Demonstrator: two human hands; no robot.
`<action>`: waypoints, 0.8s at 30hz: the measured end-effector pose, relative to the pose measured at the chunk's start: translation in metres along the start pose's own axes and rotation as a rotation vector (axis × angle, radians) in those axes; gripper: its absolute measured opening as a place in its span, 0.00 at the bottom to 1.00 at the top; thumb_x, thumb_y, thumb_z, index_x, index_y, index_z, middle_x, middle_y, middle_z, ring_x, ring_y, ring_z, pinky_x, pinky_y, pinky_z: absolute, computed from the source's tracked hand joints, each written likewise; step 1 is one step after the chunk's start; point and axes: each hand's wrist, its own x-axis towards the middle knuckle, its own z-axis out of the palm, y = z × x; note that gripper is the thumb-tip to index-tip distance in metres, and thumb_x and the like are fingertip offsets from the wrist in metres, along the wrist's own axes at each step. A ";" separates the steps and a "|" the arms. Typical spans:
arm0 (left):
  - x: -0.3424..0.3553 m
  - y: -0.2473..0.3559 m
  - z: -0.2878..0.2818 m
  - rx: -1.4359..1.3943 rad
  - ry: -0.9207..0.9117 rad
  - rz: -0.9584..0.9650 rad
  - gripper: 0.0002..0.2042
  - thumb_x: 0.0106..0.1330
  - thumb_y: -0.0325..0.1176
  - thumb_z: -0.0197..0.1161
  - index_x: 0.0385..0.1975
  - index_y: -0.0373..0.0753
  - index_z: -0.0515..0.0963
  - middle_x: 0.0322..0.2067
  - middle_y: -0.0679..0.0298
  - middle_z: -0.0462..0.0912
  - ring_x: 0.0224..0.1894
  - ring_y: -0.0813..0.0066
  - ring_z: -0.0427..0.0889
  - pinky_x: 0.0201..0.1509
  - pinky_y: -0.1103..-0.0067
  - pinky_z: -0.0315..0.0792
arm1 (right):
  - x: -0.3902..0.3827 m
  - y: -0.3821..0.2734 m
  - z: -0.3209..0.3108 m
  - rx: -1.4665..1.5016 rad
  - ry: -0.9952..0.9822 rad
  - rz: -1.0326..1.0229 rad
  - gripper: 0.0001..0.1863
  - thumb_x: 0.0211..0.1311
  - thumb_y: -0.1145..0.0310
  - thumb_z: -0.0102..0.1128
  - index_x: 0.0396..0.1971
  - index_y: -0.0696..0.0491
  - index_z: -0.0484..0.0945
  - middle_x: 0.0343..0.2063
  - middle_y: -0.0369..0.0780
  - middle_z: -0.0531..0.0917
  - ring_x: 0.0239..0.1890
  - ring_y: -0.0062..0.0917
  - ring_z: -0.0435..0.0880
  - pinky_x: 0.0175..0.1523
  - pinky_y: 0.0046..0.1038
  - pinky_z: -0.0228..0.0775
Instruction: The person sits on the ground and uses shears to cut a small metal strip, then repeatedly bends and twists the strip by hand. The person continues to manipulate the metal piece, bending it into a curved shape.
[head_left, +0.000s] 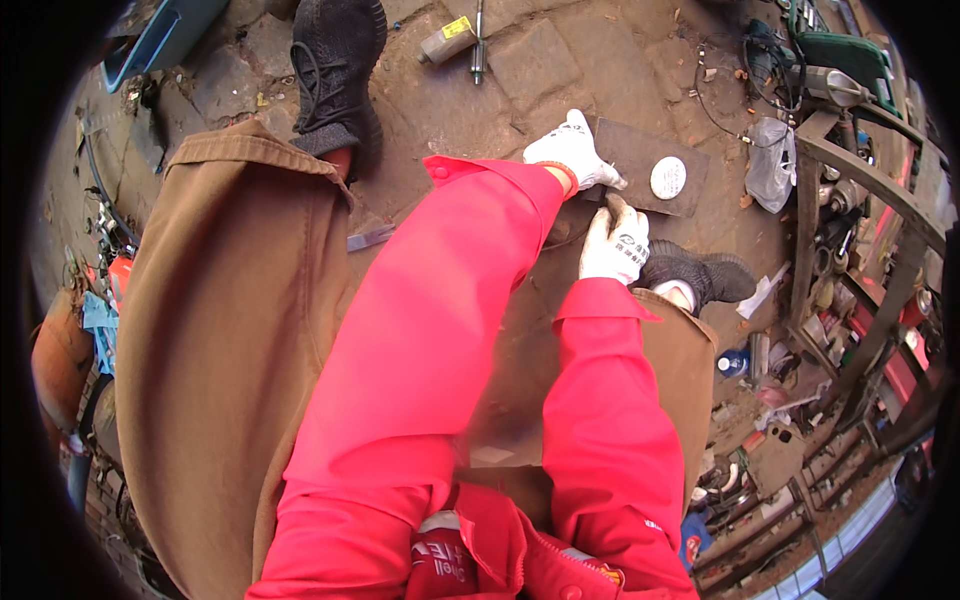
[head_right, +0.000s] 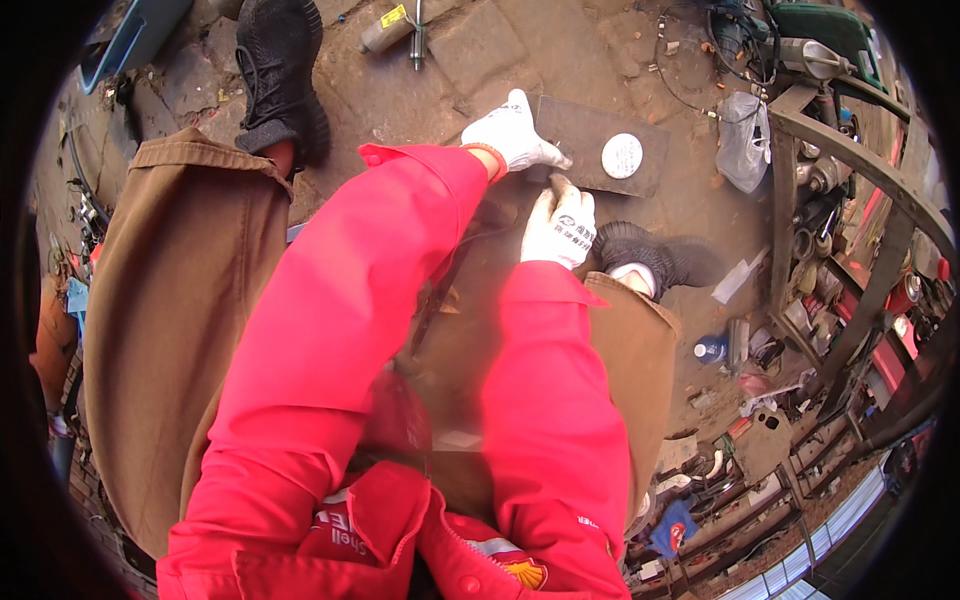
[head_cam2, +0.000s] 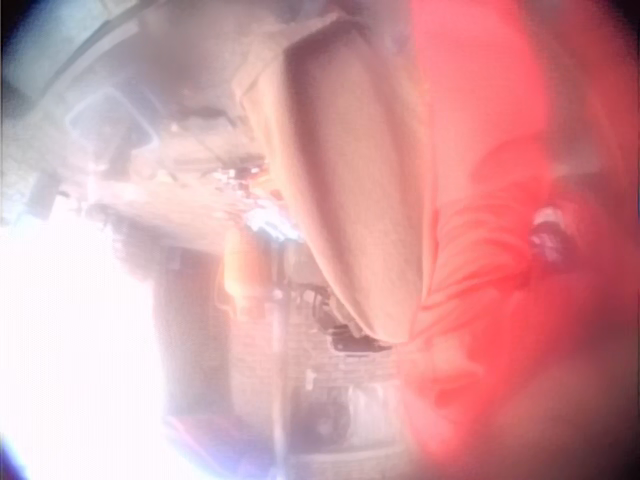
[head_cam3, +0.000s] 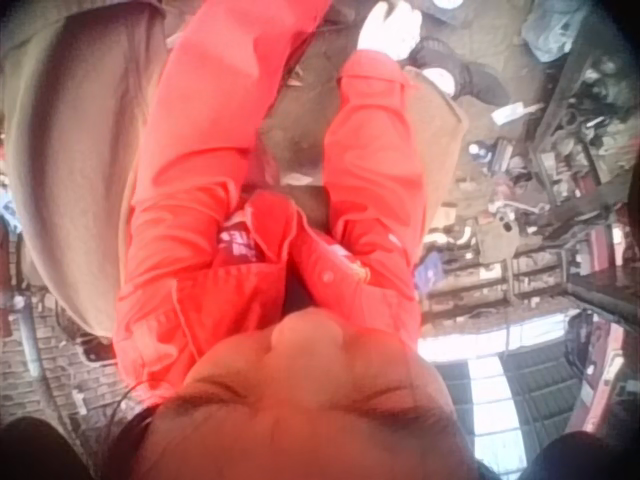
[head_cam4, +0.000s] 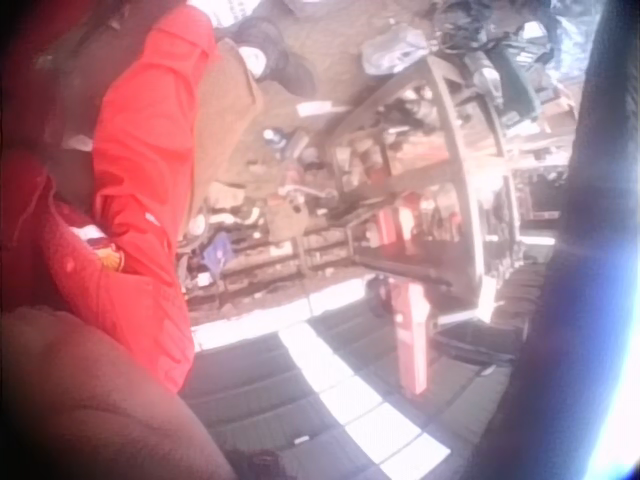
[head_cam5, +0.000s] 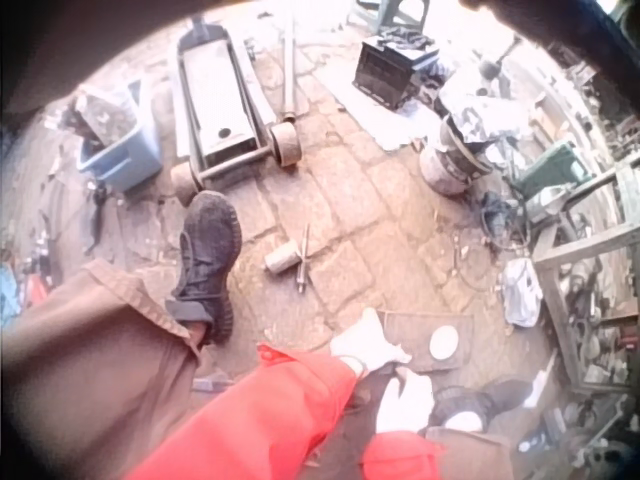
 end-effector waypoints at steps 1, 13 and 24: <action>-0.002 0.000 0.004 0.035 0.056 0.019 0.48 0.43 0.58 0.76 0.55 0.27 0.62 0.49 0.41 0.80 0.53 0.52 0.82 0.55 0.69 0.75 | 0.001 0.001 -0.001 -0.004 0.006 -0.016 0.12 0.60 0.70 0.59 0.44 0.47 0.83 0.38 0.42 0.81 0.37 0.37 0.83 0.43 0.36 0.77; -0.019 0.008 0.008 -0.084 0.151 -0.047 0.41 0.41 0.53 0.78 0.50 0.33 0.66 0.45 0.46 0.82 0.49 0.51 0.83 0.52 0.67 0.75 | 0.002 -0.001 -0.005 -0.162 -0.128 -0.055 0.13 0.62 0.65 0.58 0.47 0.45 0.81 0.37 0.43 0.79 0.39 0.39 0.82 0.43 0.39 0.75; -0.019 0.008 0.005 -0.106 0.125 -0.063 0.41 0.41 0.52 0.79 0.50 0.33 0.66 0.45 0.46 0.82 0.48 0.52 0.83 0.52 0.67 0.75 | 0.000 0.001 -0.006 -0.090 -0.126 -0.002 0.14 0.62 0.65 0.58 0.47 0.46 0.80 0.40 0.43 0.80 0.41 0.39 0.82 0.45 0.39 0.75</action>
